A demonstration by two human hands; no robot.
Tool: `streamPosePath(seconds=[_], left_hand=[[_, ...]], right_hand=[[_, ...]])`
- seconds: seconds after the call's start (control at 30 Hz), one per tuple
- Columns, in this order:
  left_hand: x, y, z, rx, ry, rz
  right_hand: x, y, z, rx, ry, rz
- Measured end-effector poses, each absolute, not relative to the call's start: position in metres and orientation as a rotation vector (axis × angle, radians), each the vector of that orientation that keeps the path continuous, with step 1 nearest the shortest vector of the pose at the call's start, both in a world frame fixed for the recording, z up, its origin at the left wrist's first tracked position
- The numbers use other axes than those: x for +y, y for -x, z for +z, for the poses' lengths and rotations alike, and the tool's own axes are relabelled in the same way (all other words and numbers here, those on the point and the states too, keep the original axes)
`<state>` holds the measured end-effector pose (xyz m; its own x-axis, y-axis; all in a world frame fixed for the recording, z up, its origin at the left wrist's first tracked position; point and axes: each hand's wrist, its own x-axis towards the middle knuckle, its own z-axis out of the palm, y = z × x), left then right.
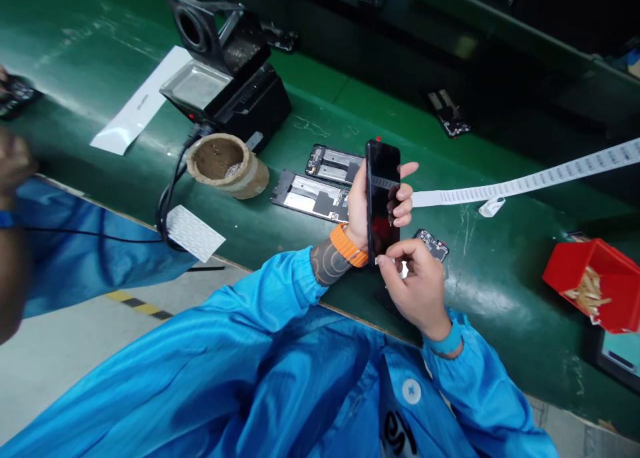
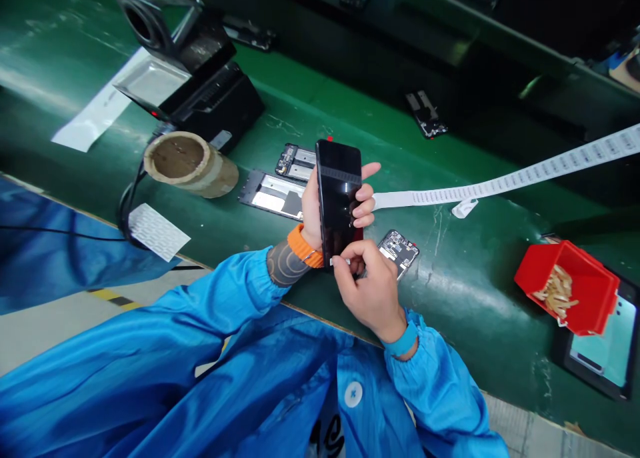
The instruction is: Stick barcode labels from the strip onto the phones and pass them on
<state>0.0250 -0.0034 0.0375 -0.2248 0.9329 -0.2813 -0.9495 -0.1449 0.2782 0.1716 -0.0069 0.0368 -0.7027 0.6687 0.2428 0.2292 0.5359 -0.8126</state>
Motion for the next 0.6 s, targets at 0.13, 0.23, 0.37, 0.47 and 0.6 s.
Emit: streamPosePath(seconds=[0.13, 0.23, 0.37, 0.47, 0.6], left_hand=[[-0.004, -0.026, 0.039, 0.451, 0.089, 1.732], [-0.005, -0.026, 0.039, 0.434, 0.096, 1.738], [-0.006, -0.023, 0.040, 0.445, 0.129, 1.733], [-0.008, -0.020, 0.042, 0.504, 0.144, 1.743], [-0.009, -0.019, 0.041, 0.714, 0.076, 1.802]], right_hand=[[-0.007, -0.171, 0.038, -2.253, 0.704, 1.036], [-0.007, -0.172, 0.038, -2.270, 0.686, 1.038], [-0.001, -0.172, 0.033, -2.306, 0.783, 1.141], [0.010, -0.172, 0.026, -2.376, 0.946, 1.137], [0.024, -0.176, 0.017, -2.336, 1.000, 1.040]])
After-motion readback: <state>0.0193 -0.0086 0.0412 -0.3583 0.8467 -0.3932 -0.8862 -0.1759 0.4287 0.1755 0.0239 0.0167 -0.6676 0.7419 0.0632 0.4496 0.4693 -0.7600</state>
